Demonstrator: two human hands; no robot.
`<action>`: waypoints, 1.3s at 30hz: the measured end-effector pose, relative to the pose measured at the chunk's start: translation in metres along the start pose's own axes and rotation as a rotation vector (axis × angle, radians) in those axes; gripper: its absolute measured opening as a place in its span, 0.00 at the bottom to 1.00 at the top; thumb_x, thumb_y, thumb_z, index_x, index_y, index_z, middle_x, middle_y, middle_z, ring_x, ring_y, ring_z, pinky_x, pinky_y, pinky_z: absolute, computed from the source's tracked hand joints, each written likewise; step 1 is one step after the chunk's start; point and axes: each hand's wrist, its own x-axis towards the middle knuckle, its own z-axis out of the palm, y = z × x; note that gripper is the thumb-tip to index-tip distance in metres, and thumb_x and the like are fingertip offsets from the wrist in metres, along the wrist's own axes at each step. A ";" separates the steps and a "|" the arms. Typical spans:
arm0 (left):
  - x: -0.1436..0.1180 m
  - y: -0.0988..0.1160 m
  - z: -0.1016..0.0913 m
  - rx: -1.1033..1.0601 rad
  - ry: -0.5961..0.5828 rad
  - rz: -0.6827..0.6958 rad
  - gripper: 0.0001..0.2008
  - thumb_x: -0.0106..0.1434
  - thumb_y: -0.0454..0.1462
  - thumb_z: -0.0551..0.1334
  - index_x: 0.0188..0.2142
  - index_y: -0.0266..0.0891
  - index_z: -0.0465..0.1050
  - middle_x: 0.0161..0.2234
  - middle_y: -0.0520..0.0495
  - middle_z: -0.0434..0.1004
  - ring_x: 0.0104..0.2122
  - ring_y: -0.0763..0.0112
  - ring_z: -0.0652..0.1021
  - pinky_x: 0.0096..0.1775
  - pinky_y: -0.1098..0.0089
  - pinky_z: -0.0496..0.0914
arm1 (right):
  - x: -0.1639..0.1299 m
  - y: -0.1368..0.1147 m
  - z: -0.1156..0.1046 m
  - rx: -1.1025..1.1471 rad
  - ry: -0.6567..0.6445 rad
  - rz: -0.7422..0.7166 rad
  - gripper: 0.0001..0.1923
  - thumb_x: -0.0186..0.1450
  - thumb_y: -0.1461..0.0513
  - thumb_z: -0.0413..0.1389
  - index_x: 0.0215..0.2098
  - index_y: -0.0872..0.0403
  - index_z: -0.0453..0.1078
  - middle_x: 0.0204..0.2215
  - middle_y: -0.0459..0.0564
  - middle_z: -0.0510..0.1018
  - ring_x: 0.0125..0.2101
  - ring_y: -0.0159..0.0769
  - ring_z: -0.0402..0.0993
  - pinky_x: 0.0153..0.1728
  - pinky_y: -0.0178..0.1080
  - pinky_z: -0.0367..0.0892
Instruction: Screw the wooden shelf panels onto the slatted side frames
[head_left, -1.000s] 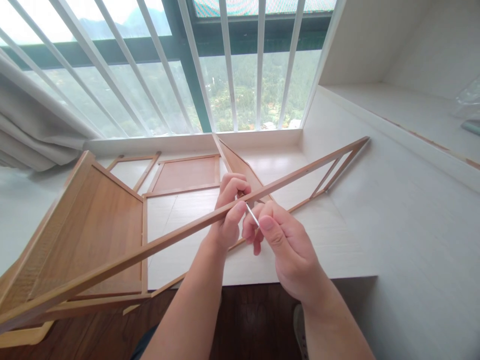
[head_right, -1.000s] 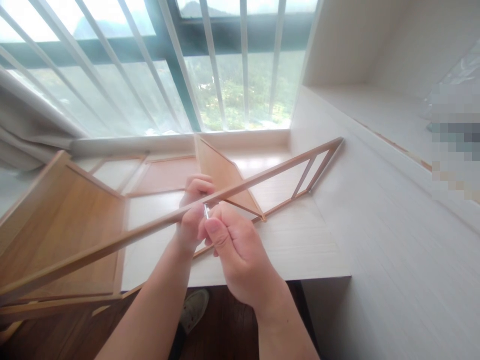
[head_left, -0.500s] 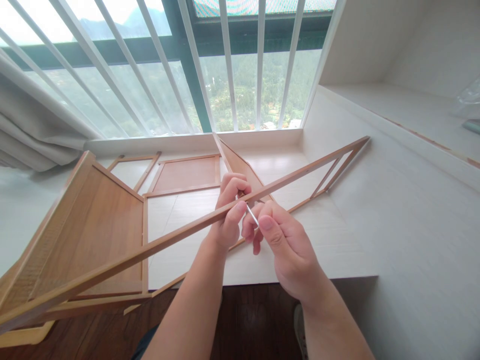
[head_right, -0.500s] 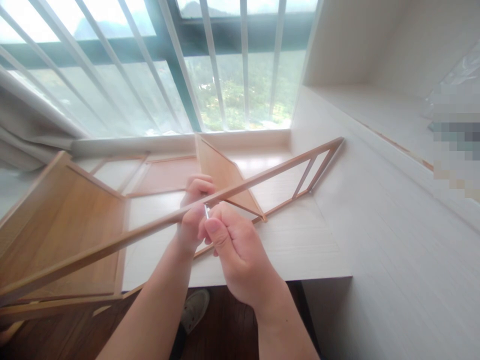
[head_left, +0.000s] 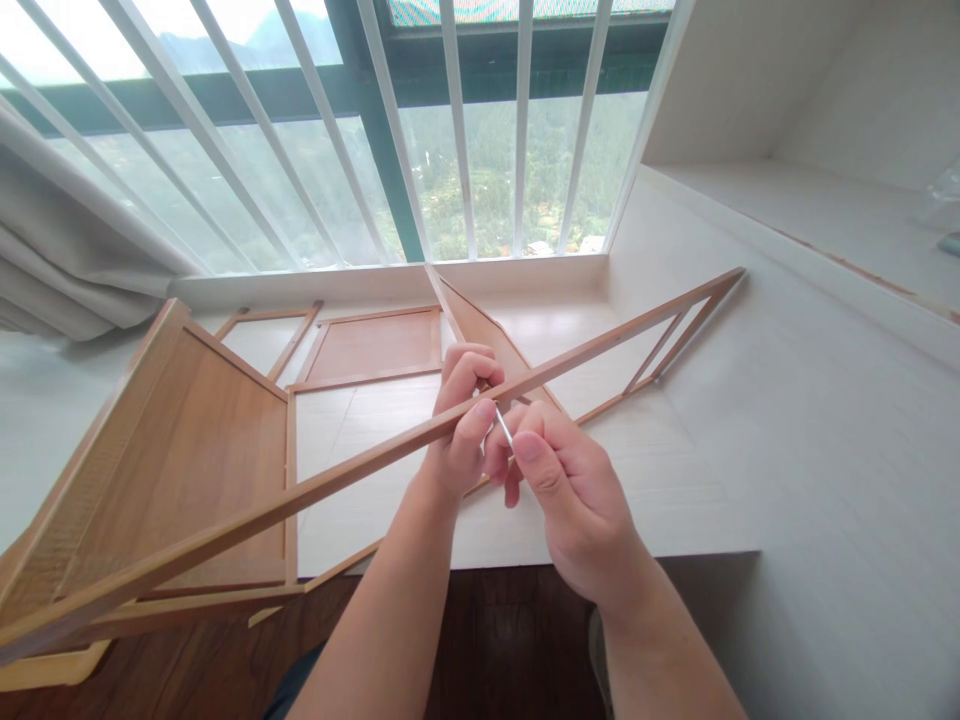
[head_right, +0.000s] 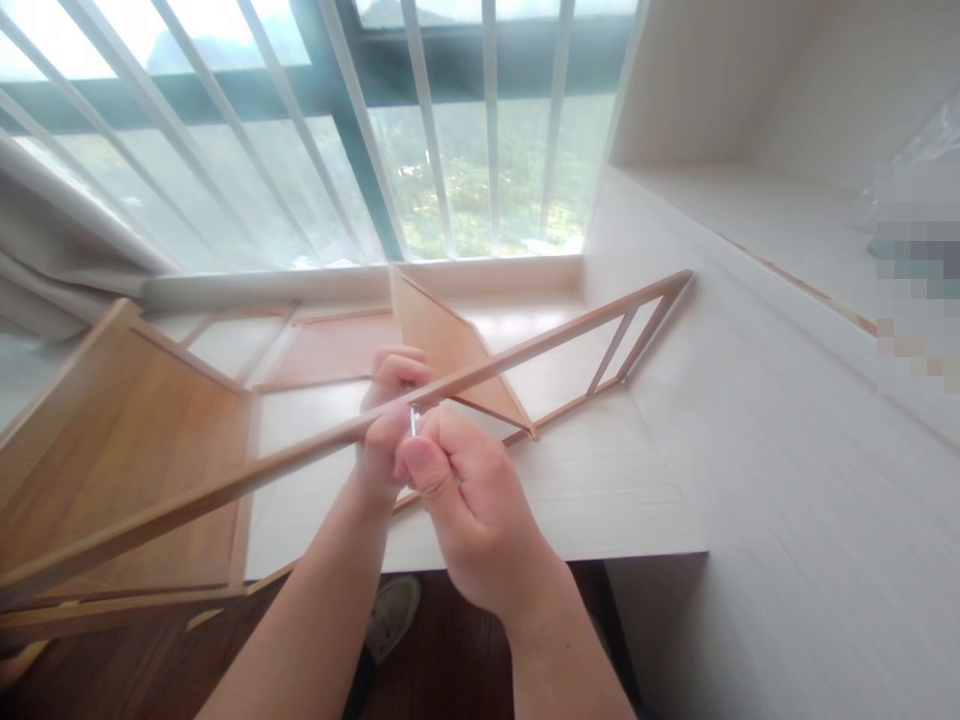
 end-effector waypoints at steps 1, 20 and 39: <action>0.000 0.000 0.001 0.003 0.006 -0.001 0.15 0.68 0.50 0.50 0.35 0.44 0.63 0.38 0.46 0.64 0.37 0.60 0.68 0.40 0.57 0.67 | 0.000 0.001 0.000 0.007 0.004 0.002 0.18 0.76 0.53 0.49 0.32 0.52 0.66 0.30 0.47 0.71 0.32 0.34 0.67 0.30 0.39 0.61; -0.014 -0.017 0.015 -0.059 0.169 -0.055 0.14 0.67 0.51 0.53 0.39 0.45 0.66 0.43 0.46 0.63 0.43 0.58 0.68 0.50 0.53 0.65 | 0.003 0.027 0.014 0.035 0.180 0.050 0.23 0.74 0.50 0.53 0.24 0.52 0.60 0.22 0.41 0.62 0.24 0.29 0.58 0.27 0.37 0.54; -0.006 -0.006 -0.002 0.078 0.026 0.036 0.14 0.71 0.50 0.52 0.39 0.45 0.66 0.40 0.46 0.66 0.40 0.60 0.70 0.44 0.57 0.69 | 0.004 0.014 0.002 0.295 -0.017 0.124 0.23 0.75 0.48 0.49 0.27 0.53 0.65 0.23 0.44 0.68 0.23 0.31 0.64 0.24 0.36 0.60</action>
